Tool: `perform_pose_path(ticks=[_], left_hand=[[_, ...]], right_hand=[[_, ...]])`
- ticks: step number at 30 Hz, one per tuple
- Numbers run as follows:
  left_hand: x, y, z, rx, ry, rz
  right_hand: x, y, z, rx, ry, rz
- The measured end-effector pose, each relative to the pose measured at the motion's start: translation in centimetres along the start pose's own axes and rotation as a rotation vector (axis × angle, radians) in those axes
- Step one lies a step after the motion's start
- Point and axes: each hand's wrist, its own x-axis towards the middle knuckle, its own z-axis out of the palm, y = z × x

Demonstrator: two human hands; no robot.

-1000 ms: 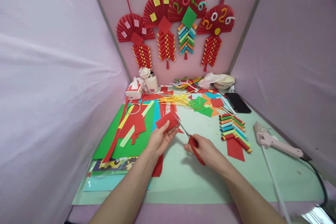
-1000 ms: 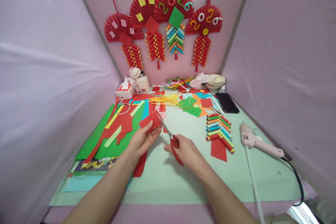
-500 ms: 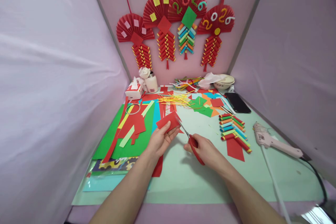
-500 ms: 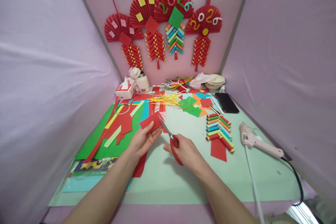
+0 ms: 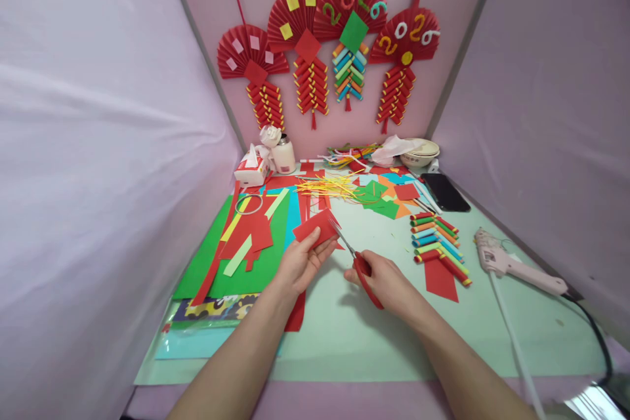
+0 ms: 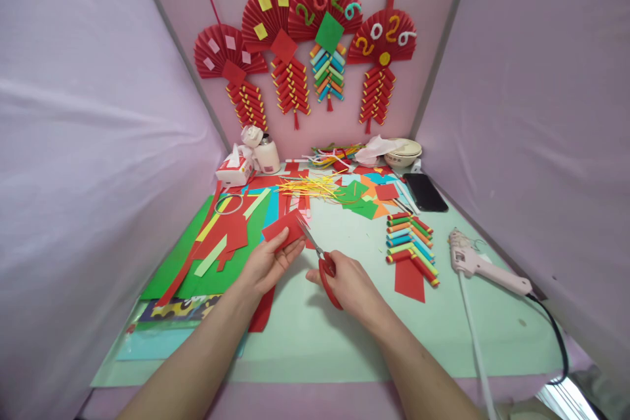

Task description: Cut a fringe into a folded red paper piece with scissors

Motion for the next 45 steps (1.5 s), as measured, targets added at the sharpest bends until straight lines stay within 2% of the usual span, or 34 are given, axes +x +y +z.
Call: perform_pose_path(ticks=[14, 34, 45], left_hand=[[-0.19, 0.10, 0.13, 0.017, 0.009, -0.017], [-0.25, 0.18, 0.13, 0.043, 0.020, -0.016], [-0.50, -0.05, 0.12, 0.099, -0.027, -0.037]], right_hand=[[0.17, 0.67, 0.17, -0.013, 0.017, -0.021], [0.07, 0.17, -0.17, 0.005, 0.006, 0.022], [-0.03, 0.10, -0.27, 0.055, -0.013, -0.005]])
